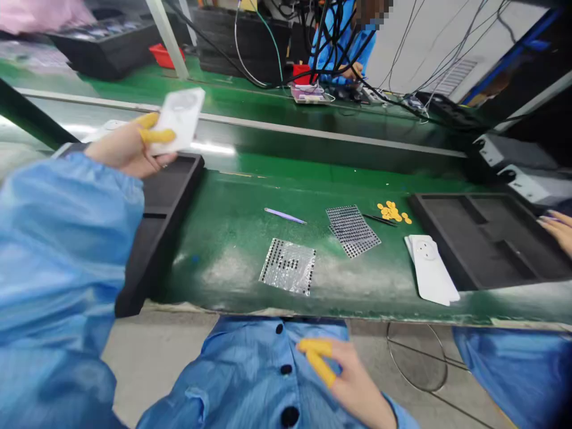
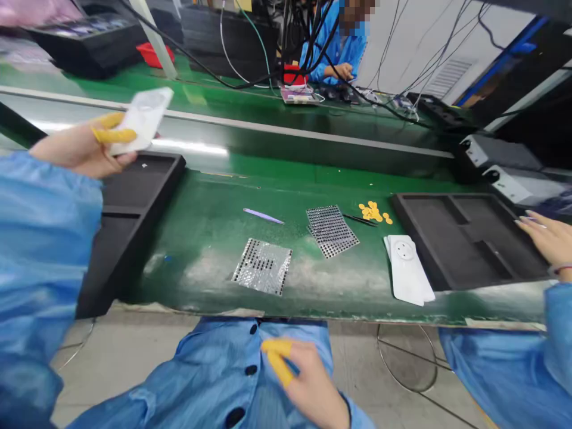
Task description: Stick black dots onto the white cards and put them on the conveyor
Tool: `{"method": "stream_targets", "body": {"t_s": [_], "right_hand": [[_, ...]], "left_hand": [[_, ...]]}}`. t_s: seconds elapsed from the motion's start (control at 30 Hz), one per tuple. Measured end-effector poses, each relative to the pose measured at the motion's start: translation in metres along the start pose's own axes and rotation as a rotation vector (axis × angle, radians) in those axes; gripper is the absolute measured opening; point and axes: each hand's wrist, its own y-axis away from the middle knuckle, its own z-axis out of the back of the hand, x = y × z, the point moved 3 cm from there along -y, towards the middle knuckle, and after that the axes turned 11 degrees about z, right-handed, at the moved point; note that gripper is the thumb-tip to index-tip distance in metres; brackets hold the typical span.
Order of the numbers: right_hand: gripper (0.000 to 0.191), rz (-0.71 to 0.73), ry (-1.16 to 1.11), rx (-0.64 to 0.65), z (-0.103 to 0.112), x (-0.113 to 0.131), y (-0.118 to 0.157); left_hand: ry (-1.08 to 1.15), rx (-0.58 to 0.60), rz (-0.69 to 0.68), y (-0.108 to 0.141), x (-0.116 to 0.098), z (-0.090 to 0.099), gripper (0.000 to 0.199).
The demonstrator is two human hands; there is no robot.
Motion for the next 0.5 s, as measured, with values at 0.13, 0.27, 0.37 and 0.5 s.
{"method": "stream_targets", "body": {"t_s": [0.13, 0.27, 0.37, 0.5], "right_hand": [[0.041, 0.116, 0.144, -0.165, -0.013, -0.027, -0.037], [0.015, 0.217, 0.195, -0.154, -0.042, -0.068, -0.078], [0.018, 0.228, 0.162, -0.236, -0.044, -0.074, -0.079], [0.028, 0.282, 0.13, -0.327, -0.031, -0.061, -0.061]], "left_hand": [[0.406, 0.129, 0.141, 0.102, 0.037, -0.032, 0.061], [0.53, 0.049, 0.221, 0.172, 0.099, -0.061, 0.038], [0.524, -0.048, 0.259, 0.202, 0.153, -0.079, 0.038], [0.489, 0.044, 0.37, 0.225, 0.187, -0.111, 0.045]]}}
